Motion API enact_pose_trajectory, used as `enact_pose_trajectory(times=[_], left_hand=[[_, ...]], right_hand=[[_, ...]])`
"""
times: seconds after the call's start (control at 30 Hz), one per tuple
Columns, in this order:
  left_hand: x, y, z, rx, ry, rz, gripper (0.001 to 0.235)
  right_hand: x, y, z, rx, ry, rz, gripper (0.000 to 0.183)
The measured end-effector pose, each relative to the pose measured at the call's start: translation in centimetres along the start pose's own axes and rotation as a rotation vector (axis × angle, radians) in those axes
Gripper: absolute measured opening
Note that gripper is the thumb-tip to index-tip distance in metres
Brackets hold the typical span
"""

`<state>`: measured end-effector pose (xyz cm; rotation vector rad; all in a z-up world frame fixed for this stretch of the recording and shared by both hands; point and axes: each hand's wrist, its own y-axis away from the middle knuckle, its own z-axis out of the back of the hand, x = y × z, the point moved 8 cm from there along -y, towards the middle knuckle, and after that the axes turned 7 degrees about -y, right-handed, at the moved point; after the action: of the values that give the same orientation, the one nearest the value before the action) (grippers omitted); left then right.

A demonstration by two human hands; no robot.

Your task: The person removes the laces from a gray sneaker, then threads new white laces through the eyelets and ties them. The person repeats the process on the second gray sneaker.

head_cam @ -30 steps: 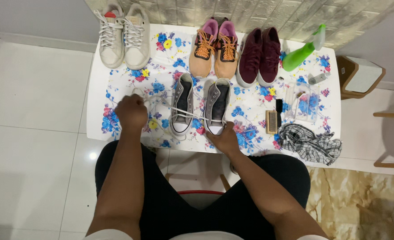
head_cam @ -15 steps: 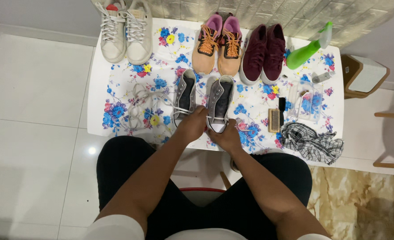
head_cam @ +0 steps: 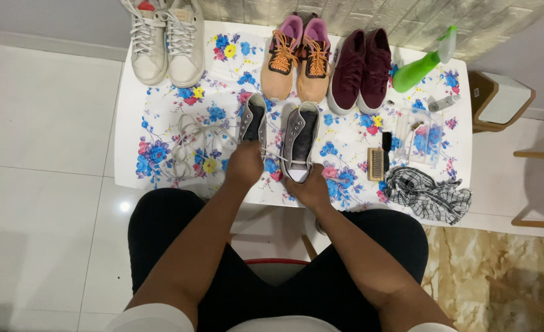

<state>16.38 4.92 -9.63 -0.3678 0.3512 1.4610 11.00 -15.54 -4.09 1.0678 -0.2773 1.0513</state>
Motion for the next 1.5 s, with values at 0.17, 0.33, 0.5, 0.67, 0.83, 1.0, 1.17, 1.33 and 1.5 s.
enact_pose_trajectory(times=[0.17,0.33,0.5,0.67,0.83,1.0,1.17,1.33,1.5], left_hand=[[3.3,0.1,9.1,-0.144,0.130,0.308,0.022],[-0.7,-0.1,14.5,-0.082,-0.038,0.341,0.036],[-5.4,0.0,7.1,-0.115,-0.148,-0.149,0.037],[-6.1,2.0,-1.5,0.340,-0.055,-0.187,0.039],[-2.3,0.8,-3.9,0.362,-0.053,-0.140,0.024],[0.2,-0.7,4.0,0.269,0.034,0.055,0.024],[9.3,-1.0,8.6,0.093,-0.037,0.376,0.026],[4.8,0.6,12.2,0.184,-0.062,0.419,0.027],[-3.9,1.0,11.6,0.174,0.276,0.164,0.040]], right_hand=[[0.0,-0.1,-0.1,-0.018,-0.006,0.007,0.101],[0.1,-0.1,-0.1,-0.008,-0.022,0.001,0.100],[0.4,0.3,0.0,-0.006,-0.029,0.001,0.101],[1.9,1.2,0.4,-0.010,-0.003,-0.033,0.103],[1.2,0.8,0.2,-0.022,0.010,-0.031,0.103],[0.8,0.4,0.2,-0.028,0.022,-0.014,0.100],[-0.1,-0.4,-0.2,-0.038,0.039,-0.023,0.100],[0.2,-0.2,-0.3,-0.026,0.062,-0.016,0.100],[0.9,0.3,0.0,0.031,0.090,-0.016,0.098]])
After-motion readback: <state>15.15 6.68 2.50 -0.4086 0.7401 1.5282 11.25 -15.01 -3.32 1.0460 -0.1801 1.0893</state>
